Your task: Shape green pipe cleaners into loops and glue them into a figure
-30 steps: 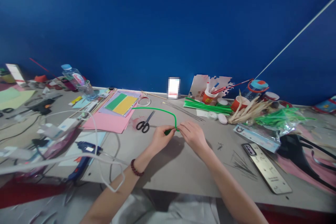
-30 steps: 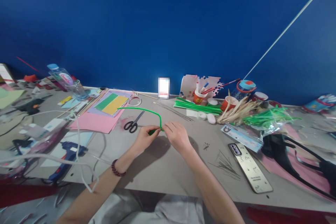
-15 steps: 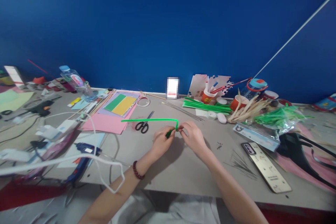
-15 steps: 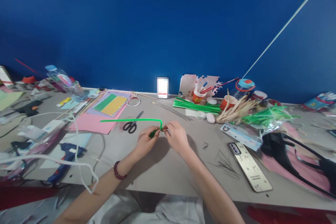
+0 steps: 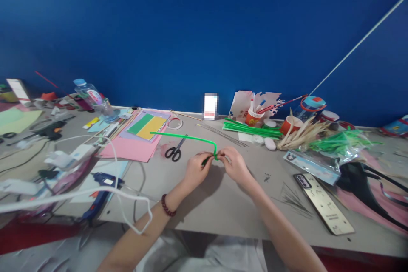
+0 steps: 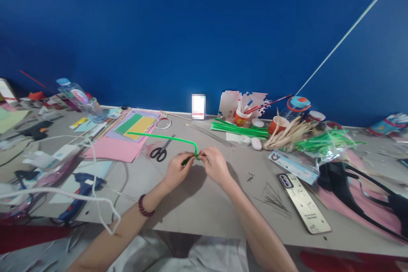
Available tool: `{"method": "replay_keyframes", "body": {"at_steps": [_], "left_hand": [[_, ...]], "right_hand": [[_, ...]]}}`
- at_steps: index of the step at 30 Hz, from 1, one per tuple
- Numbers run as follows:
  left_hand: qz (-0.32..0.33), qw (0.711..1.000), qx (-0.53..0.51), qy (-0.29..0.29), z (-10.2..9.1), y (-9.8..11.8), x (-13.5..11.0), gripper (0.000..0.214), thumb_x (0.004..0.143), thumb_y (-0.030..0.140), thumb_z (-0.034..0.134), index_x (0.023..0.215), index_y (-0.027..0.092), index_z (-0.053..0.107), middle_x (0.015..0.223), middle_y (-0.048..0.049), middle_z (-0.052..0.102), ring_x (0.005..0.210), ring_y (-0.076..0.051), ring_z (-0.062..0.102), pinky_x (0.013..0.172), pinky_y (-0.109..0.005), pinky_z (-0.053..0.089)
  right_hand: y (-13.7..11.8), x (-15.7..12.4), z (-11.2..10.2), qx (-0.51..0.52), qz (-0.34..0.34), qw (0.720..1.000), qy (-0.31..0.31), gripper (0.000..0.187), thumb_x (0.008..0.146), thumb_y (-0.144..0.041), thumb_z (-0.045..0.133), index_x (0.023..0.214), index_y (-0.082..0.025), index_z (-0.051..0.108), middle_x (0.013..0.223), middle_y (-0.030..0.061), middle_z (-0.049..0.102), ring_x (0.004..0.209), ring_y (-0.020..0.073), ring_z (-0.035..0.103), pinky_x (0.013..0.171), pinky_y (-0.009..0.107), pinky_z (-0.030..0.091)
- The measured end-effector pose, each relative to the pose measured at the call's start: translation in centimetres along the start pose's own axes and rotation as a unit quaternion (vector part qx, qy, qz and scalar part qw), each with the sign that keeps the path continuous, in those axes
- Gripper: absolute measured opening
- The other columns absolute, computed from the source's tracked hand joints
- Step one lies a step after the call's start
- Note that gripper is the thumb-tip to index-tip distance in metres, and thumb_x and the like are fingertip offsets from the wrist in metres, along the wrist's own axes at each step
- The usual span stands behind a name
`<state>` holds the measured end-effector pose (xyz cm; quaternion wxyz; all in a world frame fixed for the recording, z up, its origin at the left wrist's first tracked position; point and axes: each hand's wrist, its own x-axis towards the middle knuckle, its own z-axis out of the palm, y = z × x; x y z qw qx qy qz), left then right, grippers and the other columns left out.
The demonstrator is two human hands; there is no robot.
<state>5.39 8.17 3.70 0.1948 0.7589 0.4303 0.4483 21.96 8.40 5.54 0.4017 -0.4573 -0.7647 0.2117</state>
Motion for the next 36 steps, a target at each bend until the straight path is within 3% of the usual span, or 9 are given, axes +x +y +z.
{"method": "replay_keyframes", "body": {"at_steps": [4, 8, 10, 13, 16, 21, 26, 32, 36], "left_hand": [[0.004, 1.000, 0.007, -0.007, -0.3, 0.2, 0.1, 0.018, 0.087, 0.025, 0.048, 0.086, 0.017, 0.064, 0.080, -0.0061, 0.067, 0.075, -0.016, 0.060, 0.071, -0.028, 0.046], [-0.085, 0.993, -0.086, -0.006, -0.4, -0.1, 0.5, 0.025, 0.087, 0.032, 0.045, 0.077, 0.016, 0.061, 0.068, -0.0021, 0.061, 0.064, -0.013, 0.055, 0.062, -0.024, 0.044], [-0.141, 0.978, -0.151, -0.018, -0.4, -0.3, 0.7, 0.029, 0.086, 0.036, 0.046, 0.071, 0.015, 0.059, 0.060, 0.0005, 0.056, 0.057, -0.011, 0.051, 0.056, -0.022, 0.042], [-0.176, 0.963, -0.200, -0.040, -0.4, -0.4, 0.8, 0.030, 0.083, 0.037, 0.049, 0.068, 0.014, 0.060, 0.056, 0.0018, 0.054, 0.053, -0.010, 0.048, 0.053, -0.021, 0.040], [-0.148, 0.973, -0.176, -0.038, -0.4, -0.1, 0.8, 0.024, 0.082, 0.033, 0.052, 0.076, 0.014, 0.064, 0.064, -0.0012, 0.062, 0.060, -0.012, 0.054, 0.058, -0.022, 0.043], [-0.054, 0.996, -0.067, -0.030, -0.5, 0.2, 0.5, 0.018, 0.084, 0.026, 0.050, 0.080, 0.017, 0.065, 0.078, -0.0045, 0.067, 0.073, -0.015, 0.060, 0.070, -0.026, 0.046], [-0.058, 0.996, -0.067, -0.027, -0.5, 0.7, 0.4, 0.018, 0.085, 0.026, 0.049, 0.077, 0.016, 0.062, 0.070, -0.0029, 0.062, 0.066, -0.014, 0.055, 0.063, -0.025, 0.043], [-0.090, 0.990, -0.105, -0.032, -0.4, 1.0, 0.4, 0.017, 0.083, 0.026, 0.049, 0.073, 0.015, 0.059, 0.068, -0.0017, 0.058, 0.065, -0.013, 0.050, 0.061, -0.025, 0.039], [-0.182, 0.957, -0.221, -0.044, -0.4, 0.8, 0.7, 0.022, 0.080, 0.032, 0.052, 0.066, 0.016, 0.056, 0.057, 0.0023, 0.049, 0.054, -0.010, 0.042, 0.051, -0.023, 0.034]], "right_hand": [[0.1, 0.2, -0.2, 0.122, 0.073, 0.990, 0.009, 0.023, 0.085, -0.036, 0.048, 0.069, -0.021, 0.057, 0.071, 0.0028, 0.058, 0.072, 0.0185, 0.054, 0.071, 0.032, 0.042], [0.0, 0.3, -0.2, 0.294, 0.183, 0.937, 0.041, 0.026, 0.079, -0.045, 0.055, 0.089, -0.021, 0.060, 0.079, 0.0033, 0.059, 0.071, 0.0164, 0.055, 0.067, 0.030, 0.044], [-0.3, 0.2, 0.0, 0.288, 0.181, 0.939, 0.040, 0.027, 0.075, -0.041, 0.060, 0.094, -0.022, 0.061, 0.087, 0.0044, 0.061, 0.074, 0.0167, 0.055, 0.068, 0.030, 0.045], [-0.8, 0.0, 0.3, 0.215, 0.122, 0.968, 0.034, 0.020, 0.076, -0.033, 0.060, 0.093, -0.023, 0.065, 0.092, 0.0052, 0.062, 0.076, 0.0174, 0.055, 0.070, 0.031, 0.045], [-0.7, 0.0, 0.4, 0.143, 0.083, 0.986, 0.038, 0.013, 0.078, -0.031, 0.059, 0.086, -0.024, 0.067, 0.086, 0.0048, 0.066, 0.072, 0.0178, 0.055, 0.070, 0.033, 0.045], [-0.1, 0.0, 0.2, 0.079, 0.073, 0.994, 0.026, 0.013, 0.080, -0.033, 0.057, 0.077, -0.025, 0.067, 0.078, 0.0038, 0.068, 0.070, 0.0197, 0.057, 0.069, 0.034, 0.044], [-0.4, -0.6, 1.0, 0.017, 0.048, 0.996, 0.072, 0.018, 0.085, -0.031, 0.049, 0.079, -0.023, 0.064, 0.077, 0.0051, 0.066, 0.071, 0.0194, 0.057, 0.068, 0.032, 0.043], [-0.4, -0.7, 1.9, 0.055, 0.074, 0.990, 0.104, 0.022, 0.084, -0.033, 0.049, 0.074, -0.018, 0.062, 0.073, 0.0053, 0.064, 0.066, 0.0175, 0.056, 0.062, 0.029, 0.043], [-0.1, -0.2, 1.5, 0.208, 0.150, 0.962, 0.091, 0.025, 0.081, -0.040, 0.054, 0.076, -0.017, 0.063, 0.070, 0.0035, 0.063, 0.064, 0.0160, 0.056, 0.060, 0.028, 0.043]]}}
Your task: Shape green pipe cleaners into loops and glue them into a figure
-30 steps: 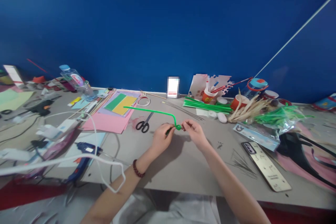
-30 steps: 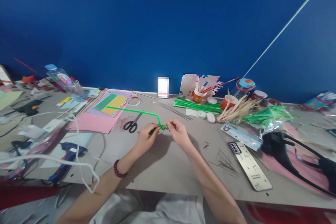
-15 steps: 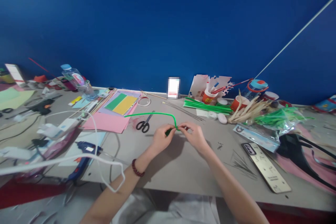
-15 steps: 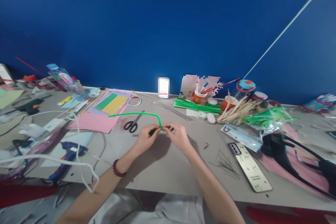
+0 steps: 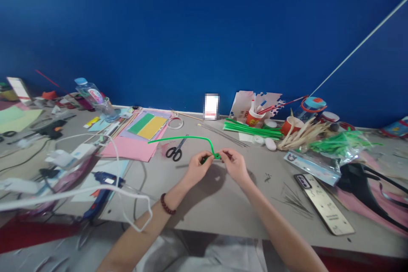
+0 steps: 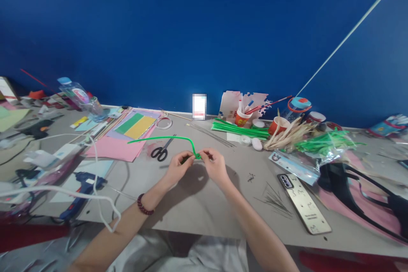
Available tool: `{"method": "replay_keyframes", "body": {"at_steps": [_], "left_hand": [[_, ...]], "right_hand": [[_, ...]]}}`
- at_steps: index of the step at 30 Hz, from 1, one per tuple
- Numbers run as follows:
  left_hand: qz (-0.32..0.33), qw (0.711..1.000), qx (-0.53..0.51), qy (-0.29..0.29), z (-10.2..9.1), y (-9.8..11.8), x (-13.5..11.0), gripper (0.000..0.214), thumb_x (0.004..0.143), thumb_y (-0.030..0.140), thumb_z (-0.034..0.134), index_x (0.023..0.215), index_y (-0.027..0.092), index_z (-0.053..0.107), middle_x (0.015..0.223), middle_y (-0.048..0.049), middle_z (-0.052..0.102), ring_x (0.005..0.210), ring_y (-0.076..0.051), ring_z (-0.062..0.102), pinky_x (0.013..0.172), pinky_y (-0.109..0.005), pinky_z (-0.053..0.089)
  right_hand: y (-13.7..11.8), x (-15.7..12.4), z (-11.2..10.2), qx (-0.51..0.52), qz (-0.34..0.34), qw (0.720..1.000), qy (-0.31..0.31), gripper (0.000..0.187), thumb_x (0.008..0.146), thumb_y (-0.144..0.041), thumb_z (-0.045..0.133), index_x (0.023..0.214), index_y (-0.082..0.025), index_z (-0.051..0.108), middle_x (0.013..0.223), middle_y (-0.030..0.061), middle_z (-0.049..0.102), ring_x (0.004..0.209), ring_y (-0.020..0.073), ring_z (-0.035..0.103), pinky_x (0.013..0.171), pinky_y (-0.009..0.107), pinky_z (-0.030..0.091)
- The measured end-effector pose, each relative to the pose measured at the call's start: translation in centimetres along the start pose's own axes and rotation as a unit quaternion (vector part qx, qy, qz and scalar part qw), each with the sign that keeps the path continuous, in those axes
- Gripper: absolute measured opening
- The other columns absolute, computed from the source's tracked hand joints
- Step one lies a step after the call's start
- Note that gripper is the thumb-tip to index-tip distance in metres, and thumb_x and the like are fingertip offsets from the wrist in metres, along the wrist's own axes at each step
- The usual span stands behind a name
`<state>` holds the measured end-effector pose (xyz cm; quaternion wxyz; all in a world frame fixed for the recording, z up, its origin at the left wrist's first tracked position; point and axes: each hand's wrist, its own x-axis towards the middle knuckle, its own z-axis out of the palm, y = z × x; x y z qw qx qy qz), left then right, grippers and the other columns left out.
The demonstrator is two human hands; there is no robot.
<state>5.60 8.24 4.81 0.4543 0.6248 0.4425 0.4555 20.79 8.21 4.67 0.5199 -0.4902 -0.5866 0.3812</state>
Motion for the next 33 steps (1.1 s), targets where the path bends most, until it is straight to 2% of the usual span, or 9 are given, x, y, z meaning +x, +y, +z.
{"method": "replay_keyframes", "body": {"at_steps": [3, 6, 9, 13, 16, 19, 21, 27, 33], "left_hand": [[-0.063, 0.994, -0.083, -0.022, -0.2, 0.0, 0.3, 0.028, 0.078, 0.037, 0.053, 0.061, 0.016, 0.051, 0.053, 0.0040, 0.043, 0.048, -0.008, 0.037, 0.048, -0.022, 0.030], [-0.057, 0.993, -0.087, -0.048, -0.5, -0.1, 0.5, 0.028, 0.078, 0.038, 0.054, 0.062, 0.015, 0.052, 0.053, 0.0039, 0.043, 0.050, -0.009, 0.039, 0.050, -0.023, 0.031], [0.002, 0.998, -0.016, -0.055, -0.7, -0.3, 0.5, 0.026, 0.082, 0.036, 0.050, 0.066, 0.016, 0.057, 0.057, 0.0012, 0.051, 0.055, -0.011, 0.046, 0.055, -0.025, 0.036], [0.127, 0.980, 0.151, 0.003, -0.7, -0.4, 0.2, 0.018, 0.085, 0.028, 0.049, 0.084, 0.018, 0.063, 0.080, -0.0053, 0.064, 0.077, -0.018, 0.058, 0.070, -0.030, 0.043], [0.172, 0.967, 0.183, 0.044, -0.5, -0.4, -0.1, 0.015, 0.085, 0.025, 0.050, 0.091, 0.019, 0.062, 0.086, -0.0067, 0.066, 0.083, -0.019, 0.060, 0.076, -0.032, 0.045], [0.177, 0.973, 0.129, 0.066, -0.4, -0.4, -0.3, 0.014, 0.081, 0.024, 0.056, 0.094, 0.019, 0.059, 0.086, -0.0060, 0.066, 0.079, -0.018, 0.063, 0.072, -0.031, 0.050], [0.204, 0.970, 0.118, 0.066, -0.4, -0.4, -0.4, 0.016, 0.079, 0.021, 0.058, 0.095, 0.019, 0.059, 0.088, -0.0060, 0.067, 0.081, -0.019, 0.064, 0.073, -0.032, 0.051], [0.329, 0.926, 0.172, 0.068, -0.5, -0.7, -0.2, 0.014, 0.081, 0.012, 0.055, 0.090, 0.018, 0.062, 0.087, -0.0060, 0.069, 0.082, -0.016, 0.065, 0.076, -0.029, 0.052], [0.346, 0.915, 0.194, 0.079, -0.2, -0.8, -0.5, 0.013, 0.077, 0.010, 0.057, 0.084, 0.020, 0.058, 0.082, -0.0047, 0.068, 0.075, -0.016, 0.063, 0.069, -0.028, 0.051]], "right_hand": [[-0.6, 0.3, -0.6, 0.173, 0.106, 0.978, -0.052, 0.028, 0.076, -0.044, 0.060, 0.088, -0.019, 0.061, 0.067, 0.0003, 0.062, 0.056, 0.0121, 0.053, 0.054, 0.025, 0.042], [-1.2, 0.4, -0.9, 0.252, 0.179, 0.944, -0.114, 0.037, 0.068, -0.039, 0.071, 0.098, -0.021, 0.056, 0.066, -0.0027, 0.061, 0.056, 0.0107, 0.054, 0.051, 0.022, 0.040], [-1.2, 0.5, -1.0, 0.262, 0.210, 0.935, -0.112, 0.044, 0.063, -0.034, 0.076, 0.098, -0.021, 0.054, 0.064, -0.0041, 0.061, 0.054, 0.0097, 0.054, 0.046, 0.019, 0.037], [-0.6, 0.5, -0.9, 0.261, 0.251, 0.928, -0.092, 0.043, 0.058, -0.030, 0.079, 0.092, -0.019, 0.054, 0.062, -0.0050, 0.059, 0.050, 0.0078, 0.051, 0.040, 0.017, 0.031], [-0.5, 0.5, -0.9, 0.311, 0.263, 0.908, -0.104, 0.042, 0.057, -0.026, 0.081, 0.088, -0.020, 0.054, 0.061, -0.0062, 0.057, 0.049, 0.0058, 0.047, 0.039, 0.016, 0.028], [-0.9, 0.4, -0.8, 0.362, 0.257, 0.890, -0.105, 0.038, 0.058, -0.025, 0.080, 0.085, -0.021, 0.053, 0.059, -0.0069, 0.055, 0.049, 0.0051, 0.045, 0.040, 0.015, 0.027], [-1.0, 0.3, -0.8, 0.376, 0.255, 0.884, -0.107, 0.036, 0.060, -0.025, 0.080, 0.083, -0.021, 0.053, 0.060, -0.0068, 0.055, 0.050, 0.0053, 0.046, 0.042, 0.015, 0.028], [-1.0, 0.2, -1.0, 0.378, 0.270, 0.873, -0.147, 0.032, 0.064, -0.025, 0.078, 0.086, -0.020, 0.055, 0.065, -0.0043, 0.059, 0.058, 0.0075, 0.055, 0.053, 0.018, 0.040], [-1.0, 0.2, -1.2, 0.403, 0.275, 0.856, -0.171, 0.024, 0.069, -0.025, 0.075, 0.083, -0.018, 0.056, 0.067, -0.0036, 0.060, 0.059, 0.0081, 0.055, 0.064, 0.021, 0.044]]}}
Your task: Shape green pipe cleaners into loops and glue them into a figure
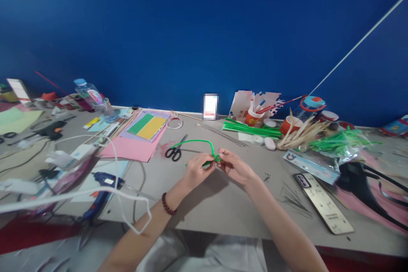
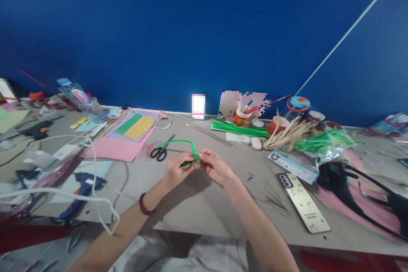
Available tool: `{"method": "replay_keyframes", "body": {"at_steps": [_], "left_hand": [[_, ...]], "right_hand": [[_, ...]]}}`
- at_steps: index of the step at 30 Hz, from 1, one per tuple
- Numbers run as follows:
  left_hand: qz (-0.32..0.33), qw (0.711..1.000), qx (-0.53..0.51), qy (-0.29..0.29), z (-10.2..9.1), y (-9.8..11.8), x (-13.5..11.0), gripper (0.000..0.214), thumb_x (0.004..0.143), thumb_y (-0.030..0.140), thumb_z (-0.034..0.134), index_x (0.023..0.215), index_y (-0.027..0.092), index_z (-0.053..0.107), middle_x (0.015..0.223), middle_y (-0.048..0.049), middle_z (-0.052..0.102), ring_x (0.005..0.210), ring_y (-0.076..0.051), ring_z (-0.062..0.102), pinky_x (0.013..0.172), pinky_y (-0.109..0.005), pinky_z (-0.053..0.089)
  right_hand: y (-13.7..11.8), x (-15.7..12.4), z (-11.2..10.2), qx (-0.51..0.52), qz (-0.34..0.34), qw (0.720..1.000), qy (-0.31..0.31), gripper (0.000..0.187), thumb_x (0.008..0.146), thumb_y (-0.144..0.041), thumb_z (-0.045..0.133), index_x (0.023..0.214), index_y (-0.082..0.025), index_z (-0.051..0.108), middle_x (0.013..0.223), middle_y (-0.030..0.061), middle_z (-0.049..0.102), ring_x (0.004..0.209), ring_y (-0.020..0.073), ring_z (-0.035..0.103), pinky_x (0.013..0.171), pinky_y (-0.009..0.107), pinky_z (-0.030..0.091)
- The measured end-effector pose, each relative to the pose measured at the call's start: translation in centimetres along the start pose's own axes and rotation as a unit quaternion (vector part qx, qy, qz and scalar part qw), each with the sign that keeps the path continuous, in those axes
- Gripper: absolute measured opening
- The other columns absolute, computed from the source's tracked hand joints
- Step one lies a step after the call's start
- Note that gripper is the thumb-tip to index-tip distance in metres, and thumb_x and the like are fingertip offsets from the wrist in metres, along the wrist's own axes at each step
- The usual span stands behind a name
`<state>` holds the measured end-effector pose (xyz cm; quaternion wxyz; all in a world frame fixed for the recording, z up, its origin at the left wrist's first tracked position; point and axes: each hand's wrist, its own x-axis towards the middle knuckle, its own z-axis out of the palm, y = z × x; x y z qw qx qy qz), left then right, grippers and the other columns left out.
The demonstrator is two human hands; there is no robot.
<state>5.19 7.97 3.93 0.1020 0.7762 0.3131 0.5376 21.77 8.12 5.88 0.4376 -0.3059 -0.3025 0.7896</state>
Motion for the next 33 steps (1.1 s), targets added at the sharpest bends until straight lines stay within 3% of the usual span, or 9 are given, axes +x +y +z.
{"method": "replay_keyframes", "body": {"at_steps": [13, 25, 30, 33], "left_hand": [[-0.061, 0.992, 0.054, -0.100, -0.1, 0.1, -0.5, 0.010, 0.075, 0.013, 0.052, 0.080, 0.021, 0.053, 0.068, -0.0020, 0.061, 0.062, -0.016, 0.055, 0.060, -0.027, 0.042], [-0.090, 0.991, 0.074, -0.072, -0.2, 0.0, -0.6, 0.003, 0.076, 0.022, 0.054, 0.074, 0.020, 0.053, 0.058, 0.0010, 0.054, 0.055, -0.014, 0.051, 0.056, -0.026, 0.038], [-0.110, 0.991, 0.038, -0.067, -0.3, 0.1, -0.4, 0.010, 0.077, 0.020, 0.054, 0.086, 0.019, 0.057, 0.075, -0.0027, 0.063, 0.066, -0.014, 0.057, 0.064, -0.025, 0.043], [-0.088, 0.993, 0.028, -0.070, -0.2, 0.1, -0.4, 0.012, 0.077, 0.017, 0.053, 0.088, 0.019, 0.057, 0.078, -0.0037, 0.063, 0.070, -0.015, 0.057, 0.066, -0.026, 0.044]], "right_hand": [[0.3, -0.1, 0.8, -0.015, 0.009, 1.000, 0.021, 0.024, 0.065, -0.026, 0.076, 0.077, -0.018, 0.056, 0.066, -0.0032, 0.059, 0.060, 0.0095, 0.055, 0.062, 0.021, 0.043], [0.4, -0.2, 1.4, 0.011, -0.011, 0.999, 0.032, 0.026, 0.062, -0.022, 0.078, 0.074, -0.019, 0.055, 0.062, -0.0042, 0.058, 0.056, 0.0090, 0.053, 0.060, 0.022, 0.042], [0.2, -0.1, 1.1, -0.009, -0.014, 0.999, 0.028, 0.030, 0.062, -0.028, 0.078, 0.079, -0.019, 0.054, 0.065, -0.0042, 0.059, 0.058, 0.0088, 0.055, 0.061, 0.021, 0.043], [0.2, -0.1, 1.1, -0.008, -0.016, 0.999, 0.030, 0.030, 0.063, -0.028, 0.078, 0.079, -0.020, 0.054, 0.065, -0.0040, 0.059, 0.059, 0.0098, 0.055, 0.062, 0.022, 0.044]]}}
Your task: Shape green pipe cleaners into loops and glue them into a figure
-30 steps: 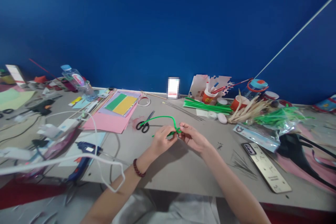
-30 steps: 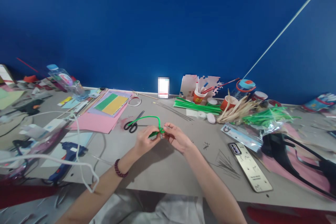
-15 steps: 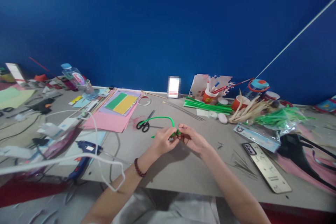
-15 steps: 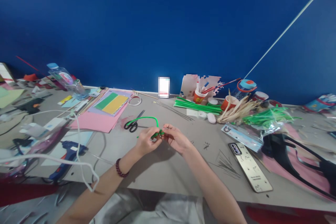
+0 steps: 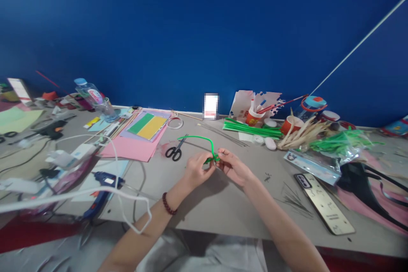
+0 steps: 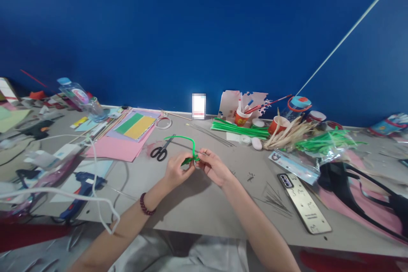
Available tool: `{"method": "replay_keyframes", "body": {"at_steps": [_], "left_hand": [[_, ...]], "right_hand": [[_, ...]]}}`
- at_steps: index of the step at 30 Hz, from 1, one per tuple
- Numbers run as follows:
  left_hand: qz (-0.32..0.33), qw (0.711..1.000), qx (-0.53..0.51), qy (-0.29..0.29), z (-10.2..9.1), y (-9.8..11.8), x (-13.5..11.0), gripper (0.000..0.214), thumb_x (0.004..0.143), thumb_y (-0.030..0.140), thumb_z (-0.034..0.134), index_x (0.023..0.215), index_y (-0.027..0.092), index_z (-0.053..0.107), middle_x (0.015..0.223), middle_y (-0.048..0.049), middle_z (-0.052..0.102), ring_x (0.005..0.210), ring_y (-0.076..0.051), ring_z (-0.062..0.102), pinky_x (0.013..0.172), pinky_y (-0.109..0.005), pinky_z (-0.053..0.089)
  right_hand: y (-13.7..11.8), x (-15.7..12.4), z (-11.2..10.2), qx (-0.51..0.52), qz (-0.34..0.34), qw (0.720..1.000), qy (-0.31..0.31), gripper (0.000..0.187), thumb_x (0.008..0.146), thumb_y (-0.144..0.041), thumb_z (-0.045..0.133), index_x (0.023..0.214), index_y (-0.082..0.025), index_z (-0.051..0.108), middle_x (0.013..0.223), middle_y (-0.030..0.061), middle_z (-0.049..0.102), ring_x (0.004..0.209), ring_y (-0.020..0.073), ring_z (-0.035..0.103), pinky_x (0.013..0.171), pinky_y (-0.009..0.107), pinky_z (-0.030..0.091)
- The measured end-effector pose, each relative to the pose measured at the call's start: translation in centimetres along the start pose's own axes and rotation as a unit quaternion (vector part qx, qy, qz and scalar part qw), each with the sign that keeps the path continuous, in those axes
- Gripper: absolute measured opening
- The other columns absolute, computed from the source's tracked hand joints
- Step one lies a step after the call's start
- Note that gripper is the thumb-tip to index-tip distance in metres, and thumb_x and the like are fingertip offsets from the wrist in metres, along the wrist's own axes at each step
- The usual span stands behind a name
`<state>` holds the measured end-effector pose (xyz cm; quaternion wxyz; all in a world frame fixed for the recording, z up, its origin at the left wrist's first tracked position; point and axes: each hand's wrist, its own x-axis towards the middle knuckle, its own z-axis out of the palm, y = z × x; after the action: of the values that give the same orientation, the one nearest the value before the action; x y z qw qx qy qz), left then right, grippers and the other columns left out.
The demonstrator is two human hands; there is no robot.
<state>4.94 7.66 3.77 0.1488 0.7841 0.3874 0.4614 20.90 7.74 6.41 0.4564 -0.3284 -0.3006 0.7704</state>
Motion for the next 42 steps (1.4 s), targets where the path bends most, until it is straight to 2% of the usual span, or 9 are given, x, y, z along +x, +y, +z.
{"method": "replay_keyframes", "body": {"at_steps": [8, 12, 16, 19, 25, 29, 34, 37, 42], "left_hand": [[0.022, 0.999, -0.002, -0.030, 0.1, 0.0, -0.2, 0.009, 0.074, 0.014, 0.051, 0.077, 0.020, 0.056, 0.070, -0.0018, 0.062, 0.069, -0.014, 0.058, 0.066, -0.026, 0.046], [-0.108, 0.985, -0.132, 0.007, -0.2, 0.3, 0.5, 0.006, 0.077, 0.021, 0.053, 0.082, 0.018, 0.054, 0.073, -0.0020, 0.062, 0.067, -0.013, 0.059, 0.064, -0.025, 0.048], [-0.263, 0.902, -0.342, 0.023, -0.2, 0.3, 1.4, 0.022, 0.074, 0.032, 0.063, 0.086, 0.016, 0.054, 0.074, -0.0031, 0.066, 0.064, -0.013, 0.063, 0.065, -0.027, 0.050], [-0.314, 0.862, -0.397, 0.015, -0.2, 0.2, 1.8, 0.031, 0.068, 0.038, 0.068, 0.085, 0.014, 0.059, 0.068, -0.0027, 0.066, 0.060, -0.013, 0.061, 0.064, -0.028, 0.050], [-0.289, 0.894, -0.341, 0.002, -0.1, 0.0, 1.6, 0.029, 0.074, 0.042, 0.061, 0.081, 0.013, 0.062, 0.065, -0.0013, 0.061, 0.058, -0.011, 0.057, 0.061, -0.025, 0.047], [-0.293, 0.893, -0.343, -0.007, -0.1, 0.0, 1.6, 0.032, 0.072, 0.043, 0.063, 0.086, 0.014, 0.061, 0.067, -0.0007, 0.060, 0.056, -0.010, 0.053, 0.056, -0.023, 0.044], [-0.347, 0.834, -0.421, -0.084, -0.5, 0.1, 1.9, 0.037, 0.077, 0.049, 0.055, 0.082, 0.013, 0.060, 0.050, 0.0054, 0.041, 0.043, -0.006, 0.036, 0.042, -0.019, 0.028], [-0.345, 0.828, -0.436, -0.080, -0.6, 0.0, 1.9, 0.036, 0.077, 0.051, 0.055, 0.075, 0.015, 0.057, 0.047, 0.0081, 0.030, 0.041, -0.004, 0.026, 0.040, -0.019, 0.018], [-0.320, 0.850, -0.415, -0.053, -0.6, 0.0, 1.8, 0.035, 0.077, 0.050, 0.057, 0.070, 0.016, 0.054, 0.047, 0.0085, 0.026, 0.042, -0.005, 0.022, 0.042, -0.020, 0.017]], "right_hand": [[0.2, -0.1, 0.0, 0.007, 0.036, 0.999, -0.013, 0.025, 0.065, -0.027, 0.076, 0.078, -0.019, 0.056, 0.064, -0.0033, 0.058, 0.056, 0.0091, 0.053, 0.057, 0.021, 0.044], [0.7, 0.1, 0.1, -0.030, -0.072, 0.997, 0.014, 0.034, 0.067, -0.031, 0.074, 0.094, -0.022, 0.056, 0.072, -0.0017, 0.064, 0.062, 0.0117, 0.057, 0.063, 0.025, 0.046], [1.0, 0.1, 0.2, -0.133, -0.162, 0.977, 0.035, 0.042, 0.070, -0.031, 0.072, 0.108, -0.025, 0.055, 0.089, 0.0023, 0.070, 0.072, 0.0147, 0.060, 0.069, 0.028, 0.046], [1.0, 0.1, 0.0, -0.221, -0.204, 0.953, 0.041, 0.043, 0.075, -0.031, 0.066, 0.116, -0.027, 0.052, 0.098, 0.0043, 0.070, 0.084, 0.0188, 0.061, 0.082, 0.036, 0.045], [1.0, -0.5, 0.0, -0.404, -0.303, 0.858, 0.095, 0.051, 0.076, -0.021, 0.064, 0.124, -0.029, 0.050, 0.107, 0.0054, 0.068, 0.109, 0.0252, 0.055, 0.101, 0.047, 0.030], [1.1, -0.8, 0.4, -0.406, -0.323, 0.849, 0.101, 0.054, 0.074, -0.018, 0.065, 0.124, -0.031, 0.051, 0.107, 0.0039, 0.069, 0.109, 0.0264, 0.055, 0.102, 0.049, 0.029], [1.2, -0.8, 0.2, -0.437, -0.339, 0.828, 0.093, 0.055, 0.078, -0.018, 0.060, 0.130, -0.030, 0.044, 0.111, 0.0041, 0.067, 0.111, 0.0250, 0.053, 0.101, 0.047, 0.031], [1.5, -0.7, 0.0, -0.471, -0.347, 0.807, 0.082, 0.057, 0.081, -0.019, 0.057, 0.133, -0.032, 0.038, 0.115, 0.0036, 0.064, 0.111, 0.0249, 0.052, 0.100, 0.047, 0.032], [2.3, -0.1, -0.6, -0.582, -0.385, 0.716, 0.040, 0.065, 0.082, -0.019, 0.054, 0.139, -0.034, 0.026, 0.125, 0.0053, 0.057, 0.113, 0.0261, 0.048, 0.095, 0.046, 0.037]]}}
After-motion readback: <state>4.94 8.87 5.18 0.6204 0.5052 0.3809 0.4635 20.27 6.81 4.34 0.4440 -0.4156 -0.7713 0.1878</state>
